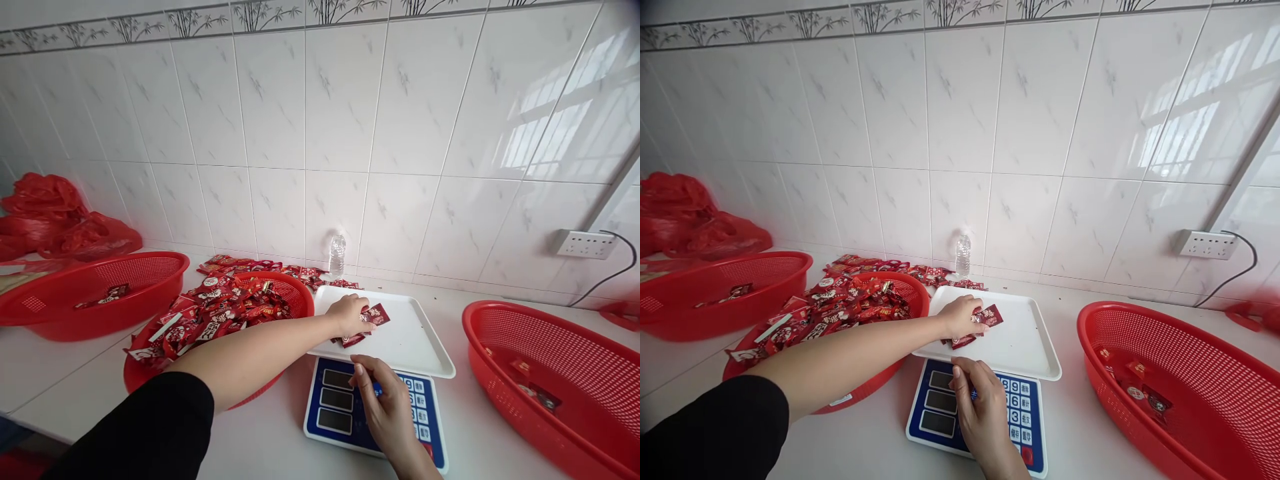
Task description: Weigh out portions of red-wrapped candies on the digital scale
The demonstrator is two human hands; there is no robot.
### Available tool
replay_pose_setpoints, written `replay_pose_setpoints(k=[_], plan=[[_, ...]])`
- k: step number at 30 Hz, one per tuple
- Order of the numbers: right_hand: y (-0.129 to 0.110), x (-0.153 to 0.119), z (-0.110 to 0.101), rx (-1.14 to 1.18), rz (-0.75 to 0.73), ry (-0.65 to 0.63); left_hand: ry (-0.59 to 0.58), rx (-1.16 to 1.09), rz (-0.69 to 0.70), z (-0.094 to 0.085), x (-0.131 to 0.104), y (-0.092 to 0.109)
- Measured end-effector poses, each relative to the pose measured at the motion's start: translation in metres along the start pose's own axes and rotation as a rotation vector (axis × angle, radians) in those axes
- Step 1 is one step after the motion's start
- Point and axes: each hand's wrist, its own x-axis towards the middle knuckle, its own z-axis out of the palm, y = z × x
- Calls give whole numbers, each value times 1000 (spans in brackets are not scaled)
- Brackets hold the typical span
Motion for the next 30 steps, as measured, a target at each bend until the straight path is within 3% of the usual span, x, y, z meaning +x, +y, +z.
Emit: replay_pose_setpoints(k=[6,16,22,25,30], plan=[[1,0,1,-1,-4,-1,180,-184,-23,-10,10,-2],[2,-1,1,2,9,-9,326,-358,-85,-23,17,-2],[0,0,0,-2,8,-2,403,-393,0,-28,22,-1],[0,0,0,-8,-8,10,379,-402,58,-37,20,-1],[0,-1,1,-7,0,2,109,-340,98,-34,4,-5]])
